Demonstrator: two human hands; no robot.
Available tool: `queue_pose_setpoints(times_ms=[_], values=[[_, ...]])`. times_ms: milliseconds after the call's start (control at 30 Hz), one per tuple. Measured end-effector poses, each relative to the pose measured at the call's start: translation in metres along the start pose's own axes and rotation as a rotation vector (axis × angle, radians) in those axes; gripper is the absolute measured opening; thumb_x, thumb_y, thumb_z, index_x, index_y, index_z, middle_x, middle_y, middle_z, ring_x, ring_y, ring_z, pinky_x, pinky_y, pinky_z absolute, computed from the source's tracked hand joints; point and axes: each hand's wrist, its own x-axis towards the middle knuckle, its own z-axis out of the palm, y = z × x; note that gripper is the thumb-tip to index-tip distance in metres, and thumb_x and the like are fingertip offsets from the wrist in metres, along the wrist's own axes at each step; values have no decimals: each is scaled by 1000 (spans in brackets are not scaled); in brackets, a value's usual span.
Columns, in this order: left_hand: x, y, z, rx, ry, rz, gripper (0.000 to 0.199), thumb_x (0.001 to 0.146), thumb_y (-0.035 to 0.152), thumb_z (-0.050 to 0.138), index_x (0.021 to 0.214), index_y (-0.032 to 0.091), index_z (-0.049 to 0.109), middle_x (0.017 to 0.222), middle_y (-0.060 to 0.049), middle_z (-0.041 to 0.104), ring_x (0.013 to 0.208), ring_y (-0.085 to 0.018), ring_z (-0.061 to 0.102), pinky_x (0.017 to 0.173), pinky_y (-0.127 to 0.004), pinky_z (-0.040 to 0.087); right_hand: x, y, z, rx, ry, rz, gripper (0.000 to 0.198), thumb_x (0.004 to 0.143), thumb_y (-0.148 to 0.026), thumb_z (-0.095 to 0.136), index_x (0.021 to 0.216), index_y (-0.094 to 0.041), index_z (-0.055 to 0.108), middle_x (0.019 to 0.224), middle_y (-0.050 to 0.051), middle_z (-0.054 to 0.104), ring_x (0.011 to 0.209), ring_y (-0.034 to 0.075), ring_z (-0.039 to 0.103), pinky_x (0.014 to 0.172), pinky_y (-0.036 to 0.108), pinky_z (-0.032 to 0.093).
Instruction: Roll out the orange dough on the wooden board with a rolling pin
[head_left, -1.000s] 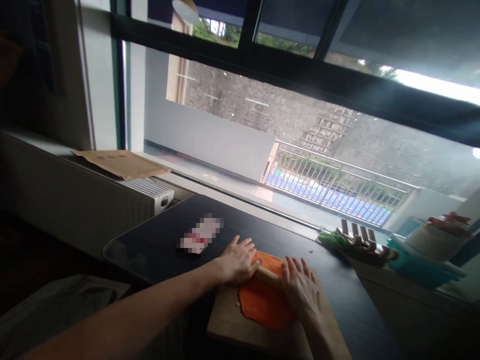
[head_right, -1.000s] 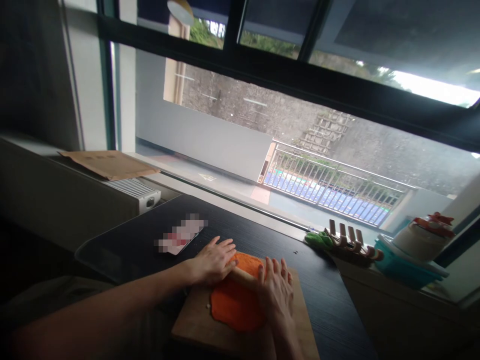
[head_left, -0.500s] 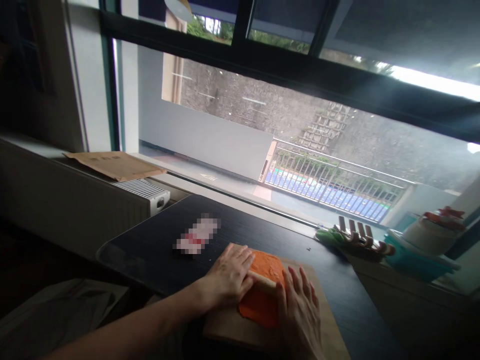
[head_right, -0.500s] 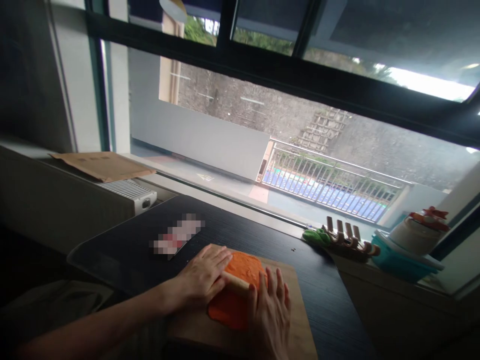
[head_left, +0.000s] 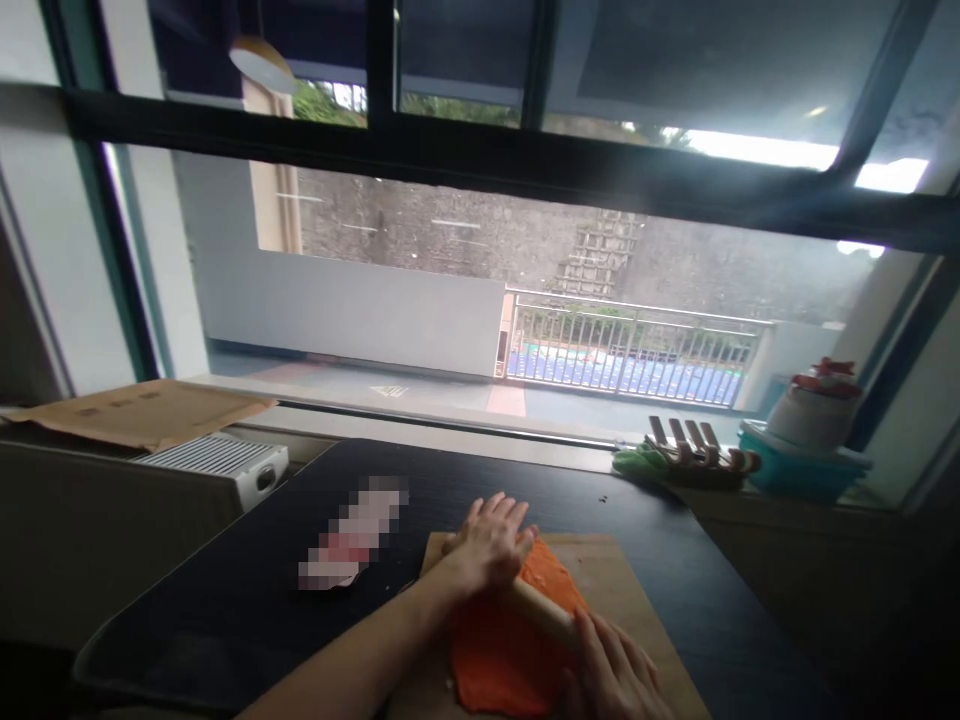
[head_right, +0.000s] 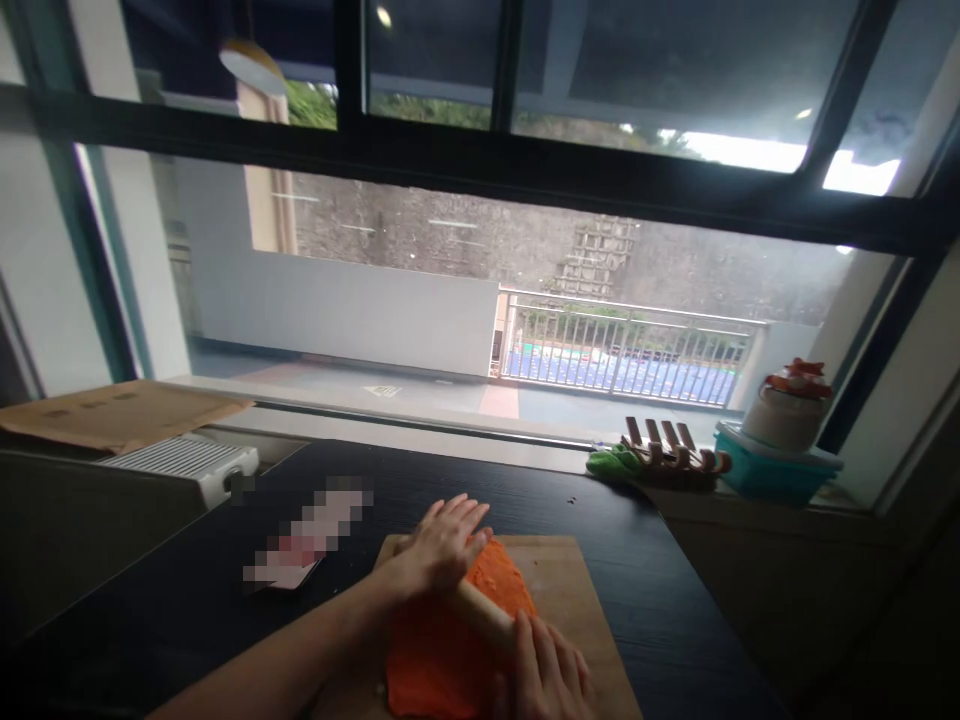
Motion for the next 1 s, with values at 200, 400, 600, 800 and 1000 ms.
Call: queue_pose_setpoints(times_ms=[200,400,600,800,1000], values=[[39,13,0,29,216,33,44,94,39,28,114,18,61,120,-10,63,123,-24,46,107,-42,30,-1,8,-13,22,-55,67,37,95,-31,29,112,-20,60,99,7,70,88,21,65,80,35,45],[-25,-5,-5,28,171,71,40,94,35,27,114,25,61,121,-2,63,123,-22,45,110,-46,25,-2,-20,-20,112,-67,107,30,89,-19,39,107,-24,62,91,4,69,88,21,64,84,34,43],[-44,14,-2,93,93,104,46,94,39,27,130,23,51,136,-3,52,133,-24,33,115,-47,17,20,-27,-37,218,-212,214,27,82,-22,43,102,-25,62,97,5,68,99,24,59,92,40,39],[31,40,12,145,7,25,56,94,44,20,136,16,44,141,-9,48,135,-27,32,111,-49,24,58,-4,-21,198,-413,285,38,73,-20,50,109,-20,64,121,8,63,109,25,57,93,39,40],[43,38,13,228,-26,109,47,94,37,25,129,22,53,139,-9,50,131,-28,39,107,-49,30,45,-5,8,137,-296,304,41,72,-27,57,111,-20,65,113,9,67,109,28,58,92,40,43]])
